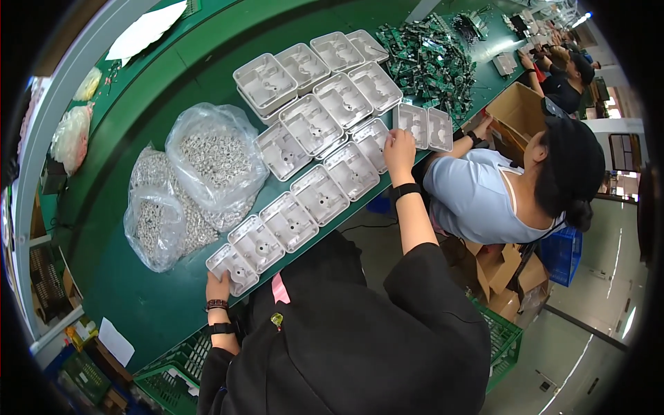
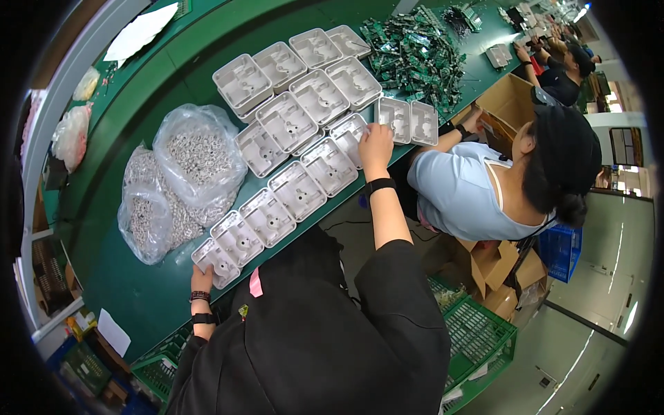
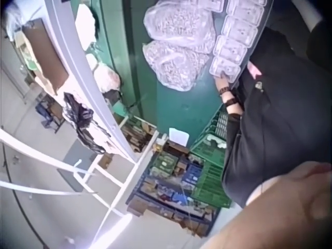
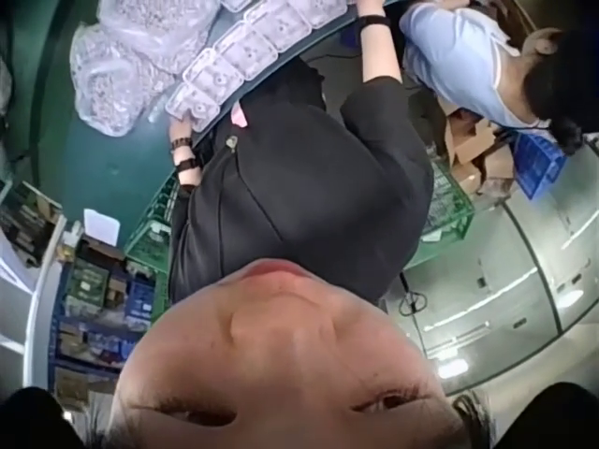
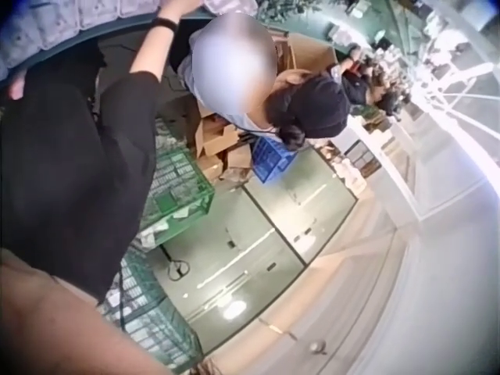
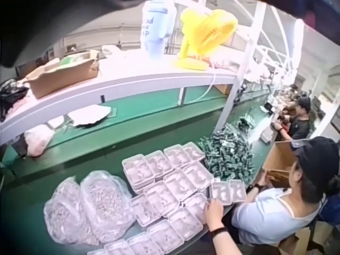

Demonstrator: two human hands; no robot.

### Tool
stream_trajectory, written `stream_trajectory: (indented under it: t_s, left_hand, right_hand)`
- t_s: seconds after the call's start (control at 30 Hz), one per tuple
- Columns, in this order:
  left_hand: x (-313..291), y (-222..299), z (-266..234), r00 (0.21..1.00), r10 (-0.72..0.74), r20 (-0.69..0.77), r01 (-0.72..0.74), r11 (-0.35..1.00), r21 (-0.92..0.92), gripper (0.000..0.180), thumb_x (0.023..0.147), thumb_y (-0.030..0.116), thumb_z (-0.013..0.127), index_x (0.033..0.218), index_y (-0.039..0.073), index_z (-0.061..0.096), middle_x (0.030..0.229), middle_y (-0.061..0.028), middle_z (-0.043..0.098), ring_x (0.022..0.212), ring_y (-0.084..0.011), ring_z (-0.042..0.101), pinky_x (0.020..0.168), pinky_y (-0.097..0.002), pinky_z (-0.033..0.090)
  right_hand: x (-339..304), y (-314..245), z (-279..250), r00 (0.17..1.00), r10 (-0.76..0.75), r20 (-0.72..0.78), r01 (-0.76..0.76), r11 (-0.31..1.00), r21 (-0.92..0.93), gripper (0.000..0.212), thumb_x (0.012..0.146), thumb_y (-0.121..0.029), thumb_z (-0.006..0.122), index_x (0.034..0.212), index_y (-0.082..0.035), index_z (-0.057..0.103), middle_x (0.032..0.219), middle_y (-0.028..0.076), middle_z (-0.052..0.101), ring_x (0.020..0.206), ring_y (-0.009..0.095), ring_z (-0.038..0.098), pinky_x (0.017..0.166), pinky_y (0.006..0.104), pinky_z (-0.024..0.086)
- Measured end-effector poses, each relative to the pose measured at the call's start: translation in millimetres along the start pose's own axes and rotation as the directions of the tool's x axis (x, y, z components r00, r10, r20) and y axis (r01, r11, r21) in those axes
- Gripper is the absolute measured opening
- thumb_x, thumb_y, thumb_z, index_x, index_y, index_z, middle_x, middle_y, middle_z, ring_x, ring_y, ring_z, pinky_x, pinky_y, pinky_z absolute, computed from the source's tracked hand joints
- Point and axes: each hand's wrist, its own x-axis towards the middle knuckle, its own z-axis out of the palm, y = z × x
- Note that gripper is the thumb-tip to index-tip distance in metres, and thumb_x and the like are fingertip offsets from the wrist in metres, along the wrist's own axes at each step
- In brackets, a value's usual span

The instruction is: The person removes white plastic housings from a green crate and places them on a table. They then take small white components from a plastic bag and press them into the housings by hand before returning the housings to the crate.

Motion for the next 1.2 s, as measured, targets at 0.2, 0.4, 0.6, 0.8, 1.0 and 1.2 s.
stream_trajectory:
  t_s: [0.2,0.4,0.6,0.8,1.0,1.2]
  left_hand:
    - [9.0,6.8,5.5,0.996,-0.07,-0.055,0.075,0.993,0.087,0.048,0.075,0.038,0.052,0.099,-0.004,0.045,0.092,-0.0277,0.055,0.087,-0.0417,0.052,0.074,-0.045,0.042]
    - [8.7,7.3,1.4,0.993,-0.089,-0.073,0.092,0.995,0.044,0.046,0.076,0.037,0.052,0.097,-0.003,0.044,0.091,-0.027,0.056,0.084,-0.0421,0.052,0.072,-0.046,0.042]
    - [7.1,-3.7,-5.4,0.991,-0.103,-0.091,0.106,0.994,0.023,0.039,0.077,0.033,0.052,0.095,0.0,0.043,0.088,-0.026,0.056,0.083,-0.0423,0.053,0.07,-0.0461,0.042]
    - [6.0,-20.4,-19.2,0.997,-0.041,-0.069,0.041,0.999,0.002,0.033,0.078,0.031,0.051,0.092,0.002,0.041,0.087,-0.0257,0.056,0.082,-0.0427,0.052,0.069,-0.0481,0.041]
    - [5.5,-39.8,-25.8,0.999,-0.018,-0.038,0.017,1.0,-0.015,0.031,0.078,0.028,0.051,0.092,0.002,0.041,0.086,-0.0258,0.056,0.082,-0.0426,0.052,0.069,-0.0482,0.041]
    - [9.6,-42.6,-27.2,0.999,-0.033,0.006,0.033,0.999,-0.031,0.03,0.077,0.025,0.051,0.093,0.001,0.041,0.084,-0.0259,0.056,0.08,-0.0429,0.053,0.069,-0.0485,0.042]
  right_hand:
    - [-22.0,-55.5,-1.8,0.962,-0.115,0.246,0.037,0.953,0.301,0.009,0.073,-0.009,0.054,0.081,-0.004,0.054,0.078,0.013,0.051,0.078,0.031,0.05,0.065,0.0387,0.041]
    - [-111.3,-133.1,-8.3,0.812,-0.481,0.331,0.298,0.829,0.474,0.022,0.072,-0.012,0.058,0.091,-0.001,0.051,0.083,0.015,0.049,0.075,0.032,0.051,0.061,0.0371,0.044]
    - [-141.1,-176.5,-6.1,0.751,-0.436,0.496,0.317,0.897,0.308,0.025,0.072,-0.015,0.057,0.088,0.0,0.046,0.084,0.014,0.047,0.073,0.029,0.053,0.06,0.0339,0.046]
    - [-164.7,-186.1,6.5,0.708,-0.262,0.656,0.371,0.928,-0.03,0.017,0.071,-0.008,0.054,0.083,-0.002,0.043,0.081,0.012,0.049,0.064,0.027,0.058,0.051,0.0317,0.048]
    - [-178.2,-189.1,1.9,0.754,-0.32,0.574,0.365,0.93,0.039,0.021,0.073,-0.014,0.055,0.084,-0.001,0.043,0.08,0.012,0.051,0.06,0.028,0.058,0.05,0.032,0.048]
    - [-175.8,-195.3,-19.6,0.762,-0.271,0.588,0.337,0.942,-0.003,0.018,0.073,-0.013,0.054,0.084,-0.002,0.043,0.081,0.013,0.051,0.062,0.027,0.058,0.051,0.0331,0.048]
